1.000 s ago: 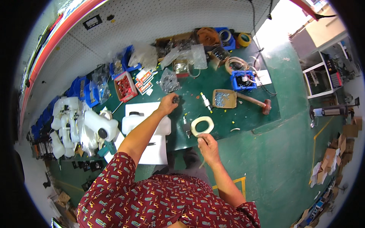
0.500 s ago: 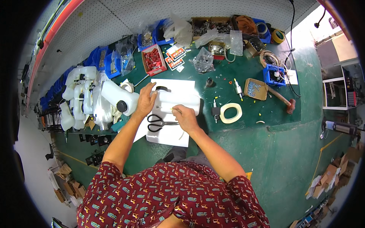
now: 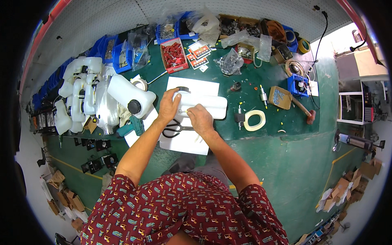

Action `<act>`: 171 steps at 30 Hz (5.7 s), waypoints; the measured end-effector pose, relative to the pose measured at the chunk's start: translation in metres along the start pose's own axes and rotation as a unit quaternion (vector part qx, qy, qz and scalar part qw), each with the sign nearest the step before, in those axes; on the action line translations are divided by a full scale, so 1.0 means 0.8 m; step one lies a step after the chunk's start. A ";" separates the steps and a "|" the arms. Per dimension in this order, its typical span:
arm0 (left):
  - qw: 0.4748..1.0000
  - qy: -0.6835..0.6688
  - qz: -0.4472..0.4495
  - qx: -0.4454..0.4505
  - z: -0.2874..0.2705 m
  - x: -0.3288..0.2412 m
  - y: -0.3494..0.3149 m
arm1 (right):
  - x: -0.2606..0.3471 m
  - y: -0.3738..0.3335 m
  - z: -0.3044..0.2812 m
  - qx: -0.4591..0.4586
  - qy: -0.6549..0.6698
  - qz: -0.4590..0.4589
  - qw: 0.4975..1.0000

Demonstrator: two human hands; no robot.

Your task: The person assembles a white plastic component by hand, using scissors to trim a cable and a screwdriver to tighten a screw. They also apply tape to the component and place the finished unit on a nearby stack.

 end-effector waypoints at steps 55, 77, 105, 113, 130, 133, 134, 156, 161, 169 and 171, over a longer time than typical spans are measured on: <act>0.996 0.035 -0.080 0.024 0.003 -0.009 0.005 | -0.006 0.015 0.012 -0.009 0.083 0.012 0.996; 0.997 0.019 -0.071 0.026 0.002 -0.008 0.005 | -0.009 0.022 -0.004 0.088 0.072 -0.043 0.993; 0.995 0.041 -0.078 0.039 0.002 -0.003 0.003 | -0.005 0.017 0.007 0.053 0.090 -0.043 0.994; 0.997 -0.027 -0.074 -0.005 -0.014 0.000 -0.004 | -0.026 -0.063 -0.052 0.057 0.414 0.349 0.839; 0.853 -0.352 -0.354 0.152 0.081 -0.038 -0.155 | -0.190 -0.110 -0.154 -0.121 -0.123 0.229 0.958; 0.859 -0.336 -0.365 0.127 0.092 -0.044 -0.152 | -0.147 -0.097 -0.167 -0.113 -0.070 0.100 0.986; 0.859 -0.338 -0.365 0.123 0.091 -0.050 -0.152 | -0.121 -0.084 -0.172 -0.100 -0.045 0.041 0.993; 0.776 -0.480 -0.395 0.107 0.131 -0.072 -0.127 | -0.024 -0.007 -0.111 0.057 -0.100 -0.188 0.976; 0.797 -0.448 -0.384 0.127 0.130 -0.080 -0.123 | -0.010 -0.010 -0.121 0.103 -0.106 -0.191 0.970; 0.875 -0.348 -0.310 0.133 0.123 -0.074 -0.119 | 0.004 -0.027 -0.131 0.101 -0.111 -0.226 0.963; 0.890 -0.320 -0.301 0.125 0.110 -0.075 -0.123 | -0.007 -0.029 -0.122 0.064 -0.120 -0.224 0.965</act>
Point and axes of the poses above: each hand's wrist, its own y-axis towards the middle knuckle, its own z-axis out of the palm, x = y × z, the point moved 5 cm from there along y, towards the middle knuckle, and after that the axes turned 7 degrees about -z, right-handed, at the moved point
